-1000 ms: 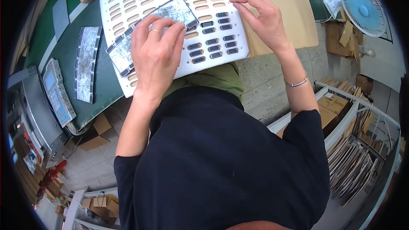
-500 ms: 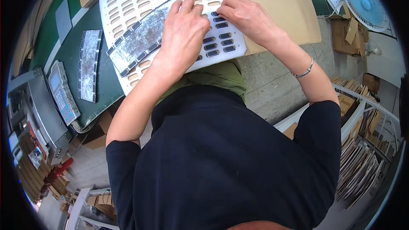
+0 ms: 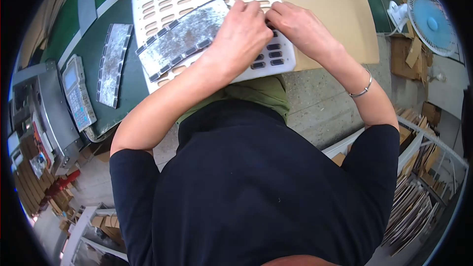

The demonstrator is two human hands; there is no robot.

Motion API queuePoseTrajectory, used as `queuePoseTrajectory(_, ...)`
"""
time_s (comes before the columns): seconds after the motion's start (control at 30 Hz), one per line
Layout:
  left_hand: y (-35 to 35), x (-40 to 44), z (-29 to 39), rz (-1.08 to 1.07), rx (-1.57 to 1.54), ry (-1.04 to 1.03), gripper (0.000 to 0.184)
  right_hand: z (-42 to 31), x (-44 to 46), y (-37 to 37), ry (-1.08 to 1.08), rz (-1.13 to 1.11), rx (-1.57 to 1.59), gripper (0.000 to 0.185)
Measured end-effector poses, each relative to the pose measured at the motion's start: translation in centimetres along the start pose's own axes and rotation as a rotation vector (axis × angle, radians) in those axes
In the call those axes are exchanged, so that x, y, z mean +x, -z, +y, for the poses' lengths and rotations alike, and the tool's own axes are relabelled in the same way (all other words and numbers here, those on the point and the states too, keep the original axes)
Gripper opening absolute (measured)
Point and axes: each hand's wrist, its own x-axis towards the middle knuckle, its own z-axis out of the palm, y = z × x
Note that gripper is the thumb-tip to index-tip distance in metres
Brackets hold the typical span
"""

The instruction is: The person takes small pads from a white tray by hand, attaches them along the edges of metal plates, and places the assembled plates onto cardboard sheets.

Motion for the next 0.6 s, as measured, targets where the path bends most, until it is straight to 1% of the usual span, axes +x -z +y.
queuePoseTrajectory(0.03,0.0,-0.2,0.1,0.012,0.002,-0.002,0.006,-0.1,0.1,0.1,-0.011,-0.041,-0.019,0.008)
queuePoseTrajectory(0.07,-0.2,-0.3,0.3,-0.007,0.024,-0.010,0.006,-0.4,0.1,0.2,-0.002,-0.043,-0.025,0.008)
queuePoseTrajectory(0.13,-0.3,-0.3,0.4,0.028,0.054,0.014,0.007,-0.3,0.2,0.2,0.021,-0.041,-0.043,0.008)
queuePoseTrajectory(0.17,-0.1,-0.4,-0.2,0.056,0.013,0.010,0.007,0.0,0.4,0.0,-0.019,-0.032,0.022,0.009)
queuePoseTrajectory(0.27,-1.1,-1.0,-2.3,0.278,-0.294,0.141,0.008,0.3,0.7,-0.4,-0.029,0.097,0.103,0.010)
queuePoseTrajectory(0.3,-0.3,-1.7,-3.2,0.329,-0.375,0.238,0.008,0.5,0.6,-0.6,-0.051,0.104,0.141,0.010)
queuePoseTrajectory(0.33,-0.2,-2.5,-4.4,0.312,-0.452,0.320,0.012,0.8,0.6,-0.5,-0.106,0.091,0.241,0.010)
queuePoseTrajectory(0.4,-0.4,-4.5,-7.8,0.262,-0.495,0.371,0.017,1.2,0.1,-0.3,-0.234,0.068,0.435,0.010)
queuePoseTrajectory(0.43,-0.6,-5.2,-9.3,0.188,-0.493,0.381,0.018,1.0,0.4,0.5,-0.397,-0.004,0.562,0.012)
queuePoseTrajectory(0.47,-0.9,-5.7,-10.5,0.116,-0.488,0.397,0.020,1.0,0.5,0.6,-0.415,0.018,0.604,0.013)
queuePoseTrajectory(0.5,-1.1,-5.9,-11.2,0.164,-0.507,0.380,0.021,1.1,0.8,0.7,-0.428,0.045,0.646,0.014)
queuePoseTrajectory(0.53,-1.5,-6.0,-11.8,0.164,-0.478,0.373,0.021,1.1,1.3,0.7,-0.442,0.076,0.689,0.015)
queuePoseTrajectory(0.6,-2.7,-6.2,-12.6,0.164,-0.424,0.354,0.021,1.0,2.2,0.9,-0.411,0.066,0.697,0.016)
